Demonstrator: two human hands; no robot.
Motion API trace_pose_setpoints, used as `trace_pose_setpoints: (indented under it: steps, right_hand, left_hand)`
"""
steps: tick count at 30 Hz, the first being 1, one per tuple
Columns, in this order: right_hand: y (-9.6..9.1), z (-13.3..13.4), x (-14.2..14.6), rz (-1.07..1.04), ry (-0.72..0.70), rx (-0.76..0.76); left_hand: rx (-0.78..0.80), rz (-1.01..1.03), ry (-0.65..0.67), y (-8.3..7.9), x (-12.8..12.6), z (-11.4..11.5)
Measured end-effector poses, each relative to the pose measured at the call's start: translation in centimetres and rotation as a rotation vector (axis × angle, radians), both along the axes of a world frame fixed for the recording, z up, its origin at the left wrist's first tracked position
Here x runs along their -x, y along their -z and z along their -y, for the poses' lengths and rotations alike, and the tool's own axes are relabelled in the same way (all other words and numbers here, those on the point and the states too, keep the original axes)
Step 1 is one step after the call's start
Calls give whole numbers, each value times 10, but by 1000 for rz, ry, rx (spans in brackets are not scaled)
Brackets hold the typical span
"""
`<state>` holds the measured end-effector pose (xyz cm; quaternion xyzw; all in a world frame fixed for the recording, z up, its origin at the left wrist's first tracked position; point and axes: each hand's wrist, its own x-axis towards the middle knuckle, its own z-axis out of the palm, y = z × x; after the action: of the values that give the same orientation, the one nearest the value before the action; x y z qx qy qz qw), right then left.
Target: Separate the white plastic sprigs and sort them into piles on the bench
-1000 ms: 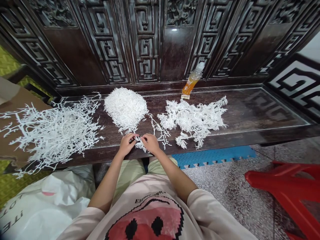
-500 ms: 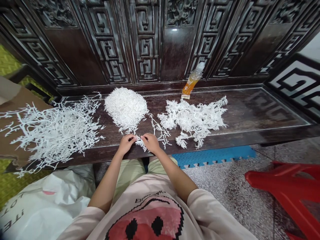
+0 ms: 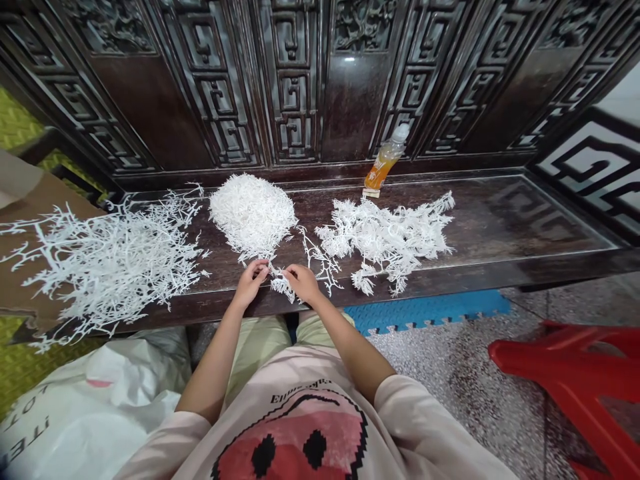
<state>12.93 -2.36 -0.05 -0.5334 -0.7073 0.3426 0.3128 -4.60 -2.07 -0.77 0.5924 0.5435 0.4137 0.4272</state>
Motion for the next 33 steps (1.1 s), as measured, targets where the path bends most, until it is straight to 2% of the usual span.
trace_pose_setpoints:
  steps: [3, 7, 10, 14, 26, 33]
  right_hand:
    - [0, 2, -1, -106, 54, 30]
    - [-2, 5, -2, -166, 78, 14]
    - [-1, 6, -2, -132, 58, 3]
    - [1, 6, -1, -54, 28, -24]
    - [-2, 3, 3, 246, -35, -105]
    - [-2, 4, 3, 245, -56, -82]
  left_hand:
    - [-46, -103, -21, -3, 0, 3]
    - [-100, -303, 59, -13, -2, 7]
    - [-122, -427, 106, -18, -5, 9]
    - [-161, -532, 111, -17, -8, 10]
    - [-194, -534, 91, -15, -9, 12]
    - [-215, -566, 110, -18, -10, 13]
